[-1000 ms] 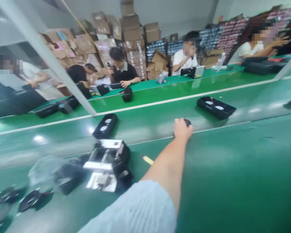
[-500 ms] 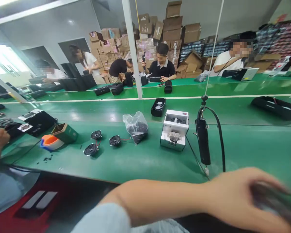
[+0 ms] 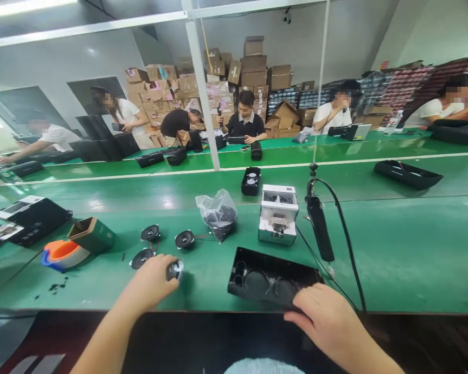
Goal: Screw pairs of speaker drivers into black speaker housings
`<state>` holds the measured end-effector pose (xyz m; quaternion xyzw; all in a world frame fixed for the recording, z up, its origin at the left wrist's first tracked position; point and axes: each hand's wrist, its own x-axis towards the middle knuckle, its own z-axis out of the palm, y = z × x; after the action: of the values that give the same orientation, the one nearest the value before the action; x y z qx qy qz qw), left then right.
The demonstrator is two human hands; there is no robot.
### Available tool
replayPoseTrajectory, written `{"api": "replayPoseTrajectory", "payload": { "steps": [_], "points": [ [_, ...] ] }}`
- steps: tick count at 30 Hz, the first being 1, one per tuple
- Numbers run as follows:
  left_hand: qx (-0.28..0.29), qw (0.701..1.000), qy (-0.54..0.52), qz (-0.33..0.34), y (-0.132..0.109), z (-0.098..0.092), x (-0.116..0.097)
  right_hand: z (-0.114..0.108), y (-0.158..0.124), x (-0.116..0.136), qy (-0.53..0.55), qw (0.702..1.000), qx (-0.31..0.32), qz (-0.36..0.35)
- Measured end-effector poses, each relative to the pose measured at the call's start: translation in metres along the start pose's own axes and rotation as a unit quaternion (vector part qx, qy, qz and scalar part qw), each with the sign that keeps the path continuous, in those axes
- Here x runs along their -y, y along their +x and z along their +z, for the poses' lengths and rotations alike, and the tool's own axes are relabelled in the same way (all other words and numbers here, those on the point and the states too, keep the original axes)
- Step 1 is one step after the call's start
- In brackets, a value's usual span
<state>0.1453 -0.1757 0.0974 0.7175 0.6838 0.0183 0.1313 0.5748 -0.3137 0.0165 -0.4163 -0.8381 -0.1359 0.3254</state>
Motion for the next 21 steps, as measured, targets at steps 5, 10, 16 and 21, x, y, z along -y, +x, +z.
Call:
{"api": "replayPoseTrajectory", "payload": {
  "steps": [5, 10, 16, 21],
  "points": [
    [0.022, 0.997, 0.063, -0.029, -0.001, 0.018, -0.012, 0.039, 0.04, -0.034, -0.027, 0.997, 0.065, -0.038],
    [0.017, 0.991, 0.088, -0.101, 0.005, 0.04, -0.017, 0.027, 0.054, -0.038, -0.019, 0.993, 0.092, -0.065],
    [-0.021, 0.996, 0.045, -0.081, 0.001, 0.047, -0.003, 0.055, 0.174, 0.0, 0.048, 0.969, 0.212, -0.122],
    [-0.09, 0.996, -0.012, 0.016, -0.018, 0.059, 0.026, 0.153, 0.31, 0.051, 0.07, 0.934, 0.317, -0.152]
  ]
}}
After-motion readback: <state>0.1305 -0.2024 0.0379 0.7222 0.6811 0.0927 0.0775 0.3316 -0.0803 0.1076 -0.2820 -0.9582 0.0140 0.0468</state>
